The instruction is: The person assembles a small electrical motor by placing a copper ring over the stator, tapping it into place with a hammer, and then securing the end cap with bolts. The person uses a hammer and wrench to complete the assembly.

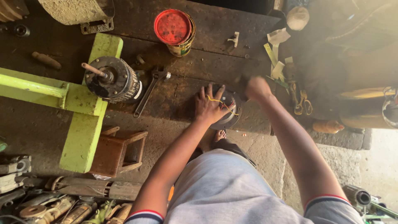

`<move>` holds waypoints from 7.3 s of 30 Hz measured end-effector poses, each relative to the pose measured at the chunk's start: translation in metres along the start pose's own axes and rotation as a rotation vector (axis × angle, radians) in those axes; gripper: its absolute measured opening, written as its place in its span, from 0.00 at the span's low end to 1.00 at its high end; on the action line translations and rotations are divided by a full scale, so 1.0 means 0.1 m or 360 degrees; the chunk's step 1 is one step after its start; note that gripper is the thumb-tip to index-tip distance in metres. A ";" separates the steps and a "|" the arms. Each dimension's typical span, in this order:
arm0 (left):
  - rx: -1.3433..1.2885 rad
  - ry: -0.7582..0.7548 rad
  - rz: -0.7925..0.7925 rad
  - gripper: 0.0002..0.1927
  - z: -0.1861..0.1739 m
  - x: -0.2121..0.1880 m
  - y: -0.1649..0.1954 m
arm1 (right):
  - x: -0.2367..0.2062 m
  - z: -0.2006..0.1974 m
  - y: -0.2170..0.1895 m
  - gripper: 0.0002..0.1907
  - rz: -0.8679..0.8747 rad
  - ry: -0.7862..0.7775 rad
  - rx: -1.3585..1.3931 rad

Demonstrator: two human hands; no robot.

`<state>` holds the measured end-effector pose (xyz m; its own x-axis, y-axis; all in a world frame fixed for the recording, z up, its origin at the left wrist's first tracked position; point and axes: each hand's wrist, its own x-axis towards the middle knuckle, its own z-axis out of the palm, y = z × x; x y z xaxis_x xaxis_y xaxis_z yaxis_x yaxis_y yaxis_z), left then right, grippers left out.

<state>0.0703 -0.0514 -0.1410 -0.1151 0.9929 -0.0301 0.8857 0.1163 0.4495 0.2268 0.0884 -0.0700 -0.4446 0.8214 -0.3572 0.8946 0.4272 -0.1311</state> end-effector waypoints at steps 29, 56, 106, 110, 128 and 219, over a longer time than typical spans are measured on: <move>-0.0784 0.0739 -0.0363 0.21 -0.67 -0.37 0.02 | 1.28 -0.06 0.74 0.21 -0.0337 0.0605 0.0135; -0.1161 0.0864 0.0235 0.12 -1.14 -0.15 1.70 | -1.22 -0.63 0.48 0.08 -0.0381 -0.0087 0.3084; -0.0262 0.0391 0.0011 0.28 -0.88 -0.26 0.02 | -1.64 -0.22 0.36 0.10 -0.0498 0.0836 0.1278; -0.0358 -0.0132 0.0434 0.51 -0.56 -0.06 -0.20 | -1.56 0.06 0.35 0.08 -0.0388 0.0780 0.1326; -0.0134 0.0004 0.0351 0.42 -0.12 0.15 -0.08 | -1.01 0.73 0.14 0.10 0.0057 0.0893 0.1295; 0.0030 -0.0212 0.0308 0.46 -0.09 0.25 -0.06 | -0.61 0.60 0.11 0.08 -0.0391 0.0562 0.0475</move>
<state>0.0580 -0.0273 -0.1362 0.1170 0.9911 -0.0627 0.8939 -0.0776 0.4415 0.2666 0.0204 -0.1047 -0.5848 0.8099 0.0442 0.7131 0.5393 -0.4480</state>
